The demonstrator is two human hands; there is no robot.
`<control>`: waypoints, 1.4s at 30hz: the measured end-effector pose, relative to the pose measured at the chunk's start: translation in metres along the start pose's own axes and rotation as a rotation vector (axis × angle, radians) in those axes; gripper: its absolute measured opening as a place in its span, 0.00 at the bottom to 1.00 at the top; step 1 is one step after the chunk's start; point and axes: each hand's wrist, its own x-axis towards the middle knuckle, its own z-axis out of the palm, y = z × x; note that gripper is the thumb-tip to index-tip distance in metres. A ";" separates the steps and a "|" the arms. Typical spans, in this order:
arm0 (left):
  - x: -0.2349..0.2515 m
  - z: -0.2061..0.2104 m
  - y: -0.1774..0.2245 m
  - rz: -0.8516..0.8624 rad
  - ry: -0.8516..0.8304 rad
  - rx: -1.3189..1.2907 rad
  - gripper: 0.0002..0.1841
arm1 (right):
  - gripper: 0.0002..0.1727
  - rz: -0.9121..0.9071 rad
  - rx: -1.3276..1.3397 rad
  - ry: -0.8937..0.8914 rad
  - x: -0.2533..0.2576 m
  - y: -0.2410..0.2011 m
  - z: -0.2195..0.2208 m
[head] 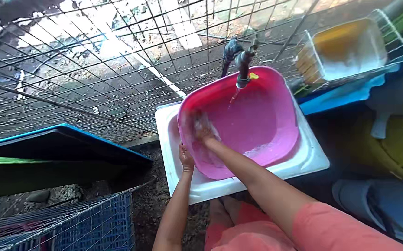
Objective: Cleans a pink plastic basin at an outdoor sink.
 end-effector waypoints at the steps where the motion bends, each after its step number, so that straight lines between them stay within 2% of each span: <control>1: 0.000 0.001 -0.001 -0.002 0.011 -0.013 0.25 | 0.30 -0.044 0.017 0.201 0.021 0.001 0.008; 2: 0.000 0.002 -0.003 0.003 0.022 -0.031 0.24 | 0.26 -0.068 0.081 0.368 0.036 -0.003 0.015; 3: 0.001 0.003 -0.006 0.013 0.031 -0.050 0.24 | 0.23 -0.060 0.194 0.431 0.041 -0.012 0.020; 4: 0.002 0.004 -0.008 0.019 0.039 -0.065 0.24 | 0.21 -0.045 0.309 0.418 0.035 -0.021 0.025; 7: 0.007 0.006 -0.009 0.020 0.098 -0.080 0.22 | 0.24 -0.097 0.644 0.135 -0.028 -0.024 0.042; 8: 0.007 0.005 -0.010 0.003 0.136 -0.052 0.20 | 0.25 -0.143 0.652 0.061 -0.052 -0.016 0.048; 10: 0.005 0.003 0.002 -0.053 0.152 0.049 0.23 | 0.27 -0.224 0.498 -0.093 -0.072 -0.004 0.040; 12: 0.005 0.000 0.007 -0.073 0.092 0.158 0.26 | 0.29 -0.242 0.244 -0.208 -0.046 -0.007 0.019; 13: 0.006 0.000 0.007 -0.061 0.085 0.185 0.26 | 0.29 -0.223 0.148 -0.183 -0.023 -0.012 0.013; 15: 0.006 0.002 0.007 -0.041 0.095 0.182 0.24 | 0.29 -0.203 0.071 0.100 0.019 -0.016 0.018; 16: 0.006 0.003 0.006 -0.032 0.104 0.164 0.24 | 0.29 -0.210 0.050 0.206 0.026 -0.015 0.025; 17: 0.006 0.003 0.006 -0.026 0.112 0.145 0.23 | 0.29 -0.234 0.035 0.233 0.019 -0.013 0.032; 18: 0.005 0.002 0.005 -0.022 0.113 0.129 0.23 | 0.30 -0.284 0.027 0.214 0.001 -0.006 0.040; 20: 0.006 0.004 0.004 -0.003 0.128 0.109 0.22 | 0.28 -0.383 0.043 0.038 -0.040 0.010 0.042; 22: 0.004 0.006 0.006 -0.007 0.137 0.101 0.22 | 0.27 -0.421 0.014 -0.093 -0.045 0.016 0.025; 23: 0.003 0.006 0.007 -0.015 0.134 0.101 0.22 | 0.26 -0.407 -0.021 -0.072 -0.030 0.013 0.018; 26: 0.005 0.006 0.004 -0.018 0.109 0.092 0.23 | 0.29 -0.248 -0.158 0.191 0.036 0.000 0.016; 28: 0.006 0.004 -0.001 -0.004 0.097 0.088 0.22 | 0.34 -0.170 -0.167 0.185 0.036 -0.008 0.027; 30: 0.007 0.005 -0.005 0.026 0.112 0.089 0.22 | 0.32 -0.307 -0.109 0.149 -0.008 0.004 0.045; 32: 0.008 0.005 -0.008 0.029 0.116 0.076 0.23 | 0.29 -0.506 -0.085 -0.040 -0.057 0.033 0.039; 34: 0.006 0.002 -0.006 -0.001 0.100 0.065 0.26 | 0.30 -0.640 -0.079 -0.206 -0.069 0.056 0.015; 35: 0.007 0.002 -0.006 -0.007 0.098 0.058 0.27 | 0.29 -0.661 -0.099 -0.189 -0.056 0.061 0.004; 37: 0.007 0.003 -0.007 -0.022 0.089 0.029 0.28 | 0.30 -0.548 -0.142 -0.124 -0.012 0.060 -0.020; 39: 0.005 0.003 -0.008 -0.026 0.077 0.019 0.29 | 0.32 -0.419 -0.213 0.066 0.034 0.060 -0.035; 40: 0.006 0.003 -0.007 -0.019 0.072 0.022 0.29 | 0.33 -0.335 -0.236 0.078 0.051 0.059 -0.044; 41: 0.008 0.002 -0.007 -0.008 0.069 0.039 0.29 | 0.33 -0.255 -0.244 0.100 0.059 0.059 -0.047; 42: 0.008 0.001 -0.007 -0.001 0.068 0.056 0.28 | 0.32 -0.180 -0.258 0.217 0.058 0.060 -0.040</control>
